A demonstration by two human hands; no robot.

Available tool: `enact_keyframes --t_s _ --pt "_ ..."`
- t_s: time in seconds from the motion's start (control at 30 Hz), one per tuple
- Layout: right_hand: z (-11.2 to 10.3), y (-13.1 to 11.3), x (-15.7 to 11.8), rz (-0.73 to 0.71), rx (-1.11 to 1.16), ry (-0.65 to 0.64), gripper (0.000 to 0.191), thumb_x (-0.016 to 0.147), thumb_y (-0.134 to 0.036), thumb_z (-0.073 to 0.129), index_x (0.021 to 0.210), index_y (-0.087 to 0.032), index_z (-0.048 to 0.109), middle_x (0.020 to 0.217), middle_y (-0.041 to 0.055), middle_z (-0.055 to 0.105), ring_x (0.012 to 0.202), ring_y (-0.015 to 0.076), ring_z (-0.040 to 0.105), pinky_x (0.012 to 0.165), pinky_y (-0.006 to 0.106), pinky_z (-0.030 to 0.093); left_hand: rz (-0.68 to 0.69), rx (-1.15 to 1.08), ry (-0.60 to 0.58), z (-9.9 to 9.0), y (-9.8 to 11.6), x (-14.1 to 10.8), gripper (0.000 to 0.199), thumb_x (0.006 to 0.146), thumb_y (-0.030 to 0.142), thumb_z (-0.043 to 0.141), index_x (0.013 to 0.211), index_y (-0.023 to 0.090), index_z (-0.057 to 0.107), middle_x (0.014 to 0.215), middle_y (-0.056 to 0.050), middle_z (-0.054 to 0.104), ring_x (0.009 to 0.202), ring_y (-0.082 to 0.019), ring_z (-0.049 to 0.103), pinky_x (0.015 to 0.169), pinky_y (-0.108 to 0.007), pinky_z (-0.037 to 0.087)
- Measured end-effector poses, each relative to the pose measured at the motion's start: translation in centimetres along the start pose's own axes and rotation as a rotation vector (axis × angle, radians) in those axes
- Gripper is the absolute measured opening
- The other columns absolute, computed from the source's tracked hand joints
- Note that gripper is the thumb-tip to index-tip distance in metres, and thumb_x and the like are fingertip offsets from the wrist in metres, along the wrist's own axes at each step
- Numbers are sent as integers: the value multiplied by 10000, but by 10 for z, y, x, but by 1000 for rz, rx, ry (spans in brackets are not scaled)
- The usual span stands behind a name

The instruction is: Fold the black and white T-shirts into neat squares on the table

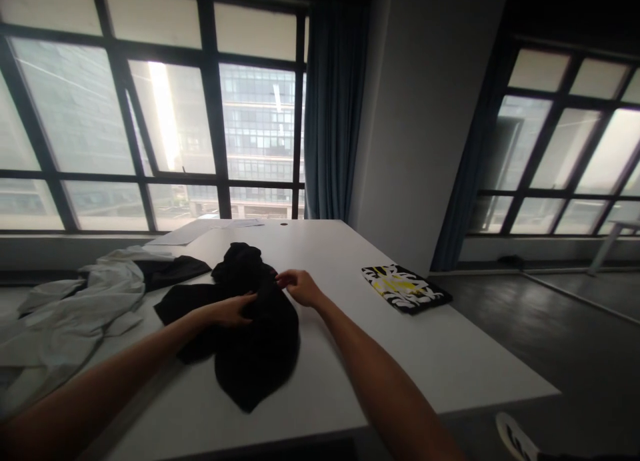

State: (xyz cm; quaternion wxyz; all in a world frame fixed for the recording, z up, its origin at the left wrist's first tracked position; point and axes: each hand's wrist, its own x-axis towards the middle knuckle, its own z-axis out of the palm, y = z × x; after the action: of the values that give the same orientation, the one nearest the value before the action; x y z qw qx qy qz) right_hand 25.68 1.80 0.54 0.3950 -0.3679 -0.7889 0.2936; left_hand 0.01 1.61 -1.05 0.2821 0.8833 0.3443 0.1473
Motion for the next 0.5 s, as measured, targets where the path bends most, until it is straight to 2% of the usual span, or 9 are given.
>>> enact_keyframes --t_s 0.07,0.1,0.2,0.27,0.33,0.4,0.43,0.5 --pt "-13 6 -2 30 -126 143 549 732 -83 514 1252 -190 653 1153 93 720 1028 210 684 968 415 521 109 9 -67 8 18 2 804 684 432 787 1415 232 520 1499 -118 492 1390 -389 405 1157 -494 307" --pt "-17 9 -3 23 -199 153 610 712 -71 523 1298 -207 624 1246 96 682 1116 221 650 1016 436 491 168 -3 -116 12 27 3 791 698 408 781 1424 249 511 1501 -101 493 1380 -371 426 1156 -481 317" --pt "-24 18 -9 -9 -332 16 768 633 -28 534 1373 -228 573 1427 77 561 1334 244 496 1139 444 371 282 -45 -242 20 49 1 788 733 387 770 1457 300 471 1474 -64 530 1331 -324 499 1132 -442 368" --pt "-26 21 -12 41 -379 -84 790 606 -14 517 1364 -225 588 1393 69 595 1310 244 523 1130 406 381 250 -9 -228 18 52 -5 825 712 412 795 1463 317 468 1496 -70 505 1352 -330 480 1146 -451 349" --pt "-29 19 -11 129 -443 -146 737 609 -18 513 1303 -227 641 1285 60 672 1187 238 616 1050 355 449 159 92 -141 7 45 -13 822 706 436 799 1457 326 483 1523 -77 465 1393 -337 427 1175 -466 295" --pt "-39 14 -10 212 -541 -141 640 609 -32 524 1193 -219 707 1173 54 725 1081 239 660 956 313 488 58 231 -37 -11 29 -25 773 725 438 774 1442 346 501 1524 -65 461 1406 -325 412 1180 -464 278" --pt "-47 11 -10 245 -592 -97 585 611 -42 530 1132 -214 731 1129 52 740 1054 243 665 922 301 491 11 308 9 -22 19 -32 740 734 430 758 1429 356 514 1520 -57 466 1403 -318 417 1176 -460 284" --pt "-69 4 -13 300 -672 74 459 624 -77 550 1013 -200 761 1054 56 755 1032 260 661 884 296 484 -81 469 78 -47 -3 -47 731 698 424 769 1394 358 553 1524 -60 459 1410 -323 405 1171 -471 278"
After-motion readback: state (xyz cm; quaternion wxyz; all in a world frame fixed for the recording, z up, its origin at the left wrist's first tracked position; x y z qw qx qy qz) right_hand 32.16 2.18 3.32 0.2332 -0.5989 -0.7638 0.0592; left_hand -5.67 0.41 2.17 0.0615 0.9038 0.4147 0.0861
